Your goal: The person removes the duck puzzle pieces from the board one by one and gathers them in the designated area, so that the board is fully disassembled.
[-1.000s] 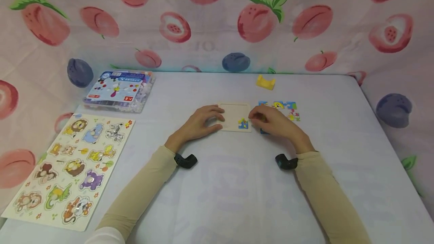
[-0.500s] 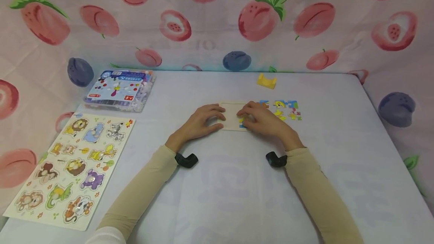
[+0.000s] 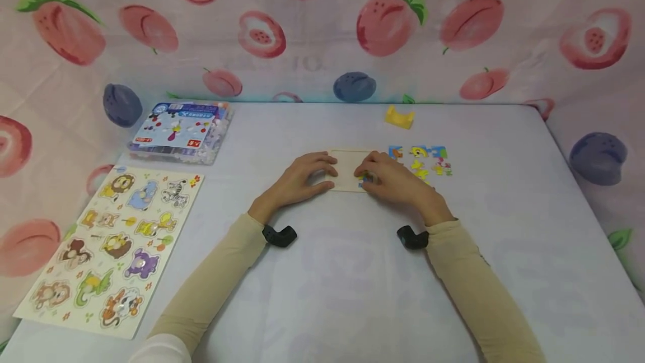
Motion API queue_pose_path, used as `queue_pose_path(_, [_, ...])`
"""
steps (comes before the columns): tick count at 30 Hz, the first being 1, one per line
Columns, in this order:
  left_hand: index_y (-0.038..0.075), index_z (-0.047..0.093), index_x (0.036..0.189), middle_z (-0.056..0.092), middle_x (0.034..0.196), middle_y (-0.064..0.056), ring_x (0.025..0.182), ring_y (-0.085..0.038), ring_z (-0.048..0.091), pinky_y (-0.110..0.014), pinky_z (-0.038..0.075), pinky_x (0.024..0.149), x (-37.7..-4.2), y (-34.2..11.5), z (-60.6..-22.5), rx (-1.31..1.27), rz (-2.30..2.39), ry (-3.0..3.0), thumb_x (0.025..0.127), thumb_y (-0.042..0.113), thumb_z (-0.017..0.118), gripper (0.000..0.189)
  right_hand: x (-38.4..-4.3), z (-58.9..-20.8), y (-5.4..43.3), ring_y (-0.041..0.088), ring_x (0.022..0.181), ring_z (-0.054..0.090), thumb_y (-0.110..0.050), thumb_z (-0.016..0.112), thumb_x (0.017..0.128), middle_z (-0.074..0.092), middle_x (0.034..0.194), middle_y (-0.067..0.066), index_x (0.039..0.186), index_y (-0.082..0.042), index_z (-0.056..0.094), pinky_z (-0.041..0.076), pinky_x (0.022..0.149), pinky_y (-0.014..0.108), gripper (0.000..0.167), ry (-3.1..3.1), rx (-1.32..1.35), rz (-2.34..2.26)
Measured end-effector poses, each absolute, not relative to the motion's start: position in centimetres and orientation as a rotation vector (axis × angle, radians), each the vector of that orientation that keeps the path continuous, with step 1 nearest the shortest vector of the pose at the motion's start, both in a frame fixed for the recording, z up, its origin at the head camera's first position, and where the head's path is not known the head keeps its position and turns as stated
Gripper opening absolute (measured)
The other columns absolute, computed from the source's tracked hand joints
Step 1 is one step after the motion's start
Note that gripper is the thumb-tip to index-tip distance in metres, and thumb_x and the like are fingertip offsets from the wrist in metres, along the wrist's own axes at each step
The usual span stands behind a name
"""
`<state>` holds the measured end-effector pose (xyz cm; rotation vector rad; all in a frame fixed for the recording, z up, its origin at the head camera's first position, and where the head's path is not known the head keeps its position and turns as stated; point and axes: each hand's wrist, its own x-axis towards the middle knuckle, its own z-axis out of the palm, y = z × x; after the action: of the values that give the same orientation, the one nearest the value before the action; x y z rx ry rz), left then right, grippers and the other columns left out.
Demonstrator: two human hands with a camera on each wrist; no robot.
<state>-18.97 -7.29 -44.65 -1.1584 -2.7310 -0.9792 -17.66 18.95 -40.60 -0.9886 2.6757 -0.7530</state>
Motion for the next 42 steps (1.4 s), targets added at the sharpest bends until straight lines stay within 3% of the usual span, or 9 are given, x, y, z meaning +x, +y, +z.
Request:
queue_pose_path(16, [0.020, 0.067, 0.107, 0.055, 0.134, 0.000, 0.137, -0.020, 0.038, -0.040, 0.026, 0.115, -19.04, -7.17, -44.53, -1.154, -0.961, -2.747, 0.090, 0.033, 0.064, 0.022, -17.68, -40.65, 19.01, 0.021, 0.106, 0.050, -0.013, 0.067, 0.087, 0.055, 0.113, 0.004, 0.112, -0.011, 0.064, 0.042, 0.090, 0.041, 0.025, 2.653, -0.944, -0.810])
queue_pose_path(25, [0.020, 0.067, 0.107, 0.055, 0.134, 0.001, 0.136, -0.020, 0.038, -0.039, 0.026, 0.115, -18.98, -7.20, -44.47, -1.148, -0.972, -2.750, 0.089, 0.031, 0.065, 0.021, -17.53, -40.37, 18.84, 0.017, 0.094, 0.049, -0.026, 0.069, 0.087, 0.056, 0.108, 0.002, 0.111, -0.012, 0.060, 0.042, 0.082, 0.034, 0.029, 2.643, -0.886, -0.855])
queue_pose_path(33, [0.020, 0.067, 0.106, 0.056, 0.134, 0.000, 0.136, -0.020, 0.038, -0.039, 0.026, 0.115, -18.98, -7.14, -44.44, -1.143, -0.974, -2.751, 0.089, 0.031, 0.066, 0.021, -17.50, -40.43, 19.00, 0.016, 0.082, 0.051, -0.006, 0.059, 0.089, 0.059, 0.107, 0.002, 0.115, -0.012, 0.054, 0.043, 0.073, 0.027, 0.028, 2.589, -0.900, -0.887])
queue_pose_path(42, [0.020, 0.067, 0.106, 0.056, 0.133, 0.000, 0.136, -0.020, 0.039, -0.039, 0.026, 0.115, -19.02, -7.10, -44.55, -1.143, -0.967, -2.754, 0.089, 0.031, 0.066, 0.021, -17.60, -40.57, 19.01, 0.017, 0.087, 0.053, 0.000, 0.053, 0.087, 0.061, 0.107, 0.003, 0.113, -0.011, 0.053, 0.047, 0.076, 0.029, 0.028, 2.588, -0.873, -0.918])
